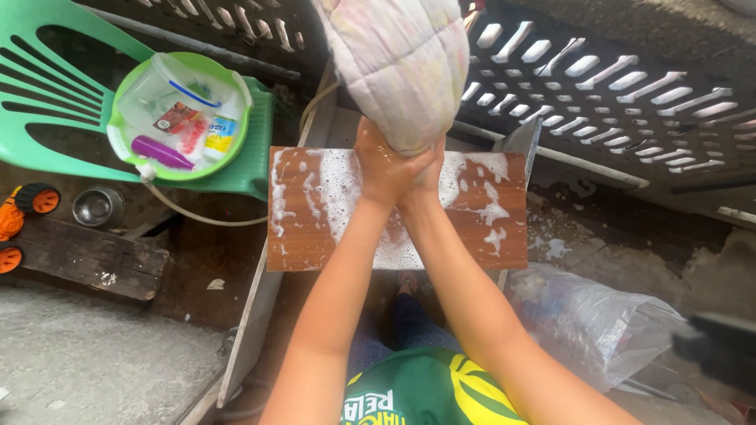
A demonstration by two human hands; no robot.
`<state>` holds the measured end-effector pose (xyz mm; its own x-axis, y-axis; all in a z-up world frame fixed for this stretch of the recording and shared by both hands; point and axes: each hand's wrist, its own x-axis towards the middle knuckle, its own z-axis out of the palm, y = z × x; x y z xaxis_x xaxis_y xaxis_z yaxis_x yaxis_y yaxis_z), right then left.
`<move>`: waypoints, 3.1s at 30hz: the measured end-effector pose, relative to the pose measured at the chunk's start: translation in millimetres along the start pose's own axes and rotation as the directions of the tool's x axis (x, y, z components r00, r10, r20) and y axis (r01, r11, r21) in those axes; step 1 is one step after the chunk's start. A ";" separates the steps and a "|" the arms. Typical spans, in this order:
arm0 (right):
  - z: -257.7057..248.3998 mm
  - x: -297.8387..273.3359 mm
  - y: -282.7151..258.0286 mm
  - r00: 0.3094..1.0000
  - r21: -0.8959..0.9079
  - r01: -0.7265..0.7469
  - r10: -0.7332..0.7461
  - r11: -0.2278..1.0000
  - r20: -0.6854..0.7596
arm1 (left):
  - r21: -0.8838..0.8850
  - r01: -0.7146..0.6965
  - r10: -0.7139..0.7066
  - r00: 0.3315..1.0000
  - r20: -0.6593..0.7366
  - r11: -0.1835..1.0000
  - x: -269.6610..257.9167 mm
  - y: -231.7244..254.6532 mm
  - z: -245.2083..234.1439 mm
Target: Scrubbing a patterned bag with a brush and soapy water on a wooden board.
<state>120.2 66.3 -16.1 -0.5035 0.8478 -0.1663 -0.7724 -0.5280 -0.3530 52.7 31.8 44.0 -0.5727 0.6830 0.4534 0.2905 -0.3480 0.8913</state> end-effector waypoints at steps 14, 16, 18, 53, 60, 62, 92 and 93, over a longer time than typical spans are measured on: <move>-49.6 2.2 11.2 0.971 0.109 -0.021 -0.006 0.994 0.240 | 0.057 0.009 -0.018 0.989 0.149 0.998 -16.2 5.9 -6.4; -52.9 -1.3 13.5 0.982 0.090 -0.009 -0.008 0.996 0.188 | 0.047 0.014 -0.021 0.987 0.156 0.999 -22.1 0.5 -7.7; -56.8 -4.2 18.1 0.995 -0.001 0.090 -0.090 0.996 0.054 | 0.072 0.069 -0.082 0.979 0.187 0.995 -28.4 -7.4 -9.7; -254.4 -58.9 99.2 0.961 -0.941 -0.276 0.040 0.197 -0.274 | 0.793 0.373 -0.641 0.767 0.030 0.482 -171.4 -122.9 -109.9; -195.9 -101.8 76.1 0.983 -0.858 -0.069 0.112 -0.510 -0.146 | 0.845 0.294 -0.584 0.811 0.027 0.447 -187.6 -125.2 -80.2; -190.3 -118.6 71.5 0.975 -0.757 -0.043 0.138 -0.652 -0.174 | 0.897 0.106 -0.471 0.874 0.122 0.429 -198.1 -120.4 -74.0; -203.6 17.9 26.2 0.968 -0.553 -0.011 0.130 -0.833 -0.216 | 0.900 -0.422 -0.528 0.742 0.414 0.112 -76.9 -181.1 -6.3; -203.2 23.1 25.0 0.967 -0.539 -0.005 0.133 -0.842 -0.217 | 0.900 -0.418 -0.537 0.735 0.414 0.121 -72.2 -183.9 -4.4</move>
<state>167.9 82.8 -215.9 -0.5057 0.7604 -0.4076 0.8618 0.4670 -0.1980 37.2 43.7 -152.6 -0.2599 0.9546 -0.1455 0.9648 0.2504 -0.0806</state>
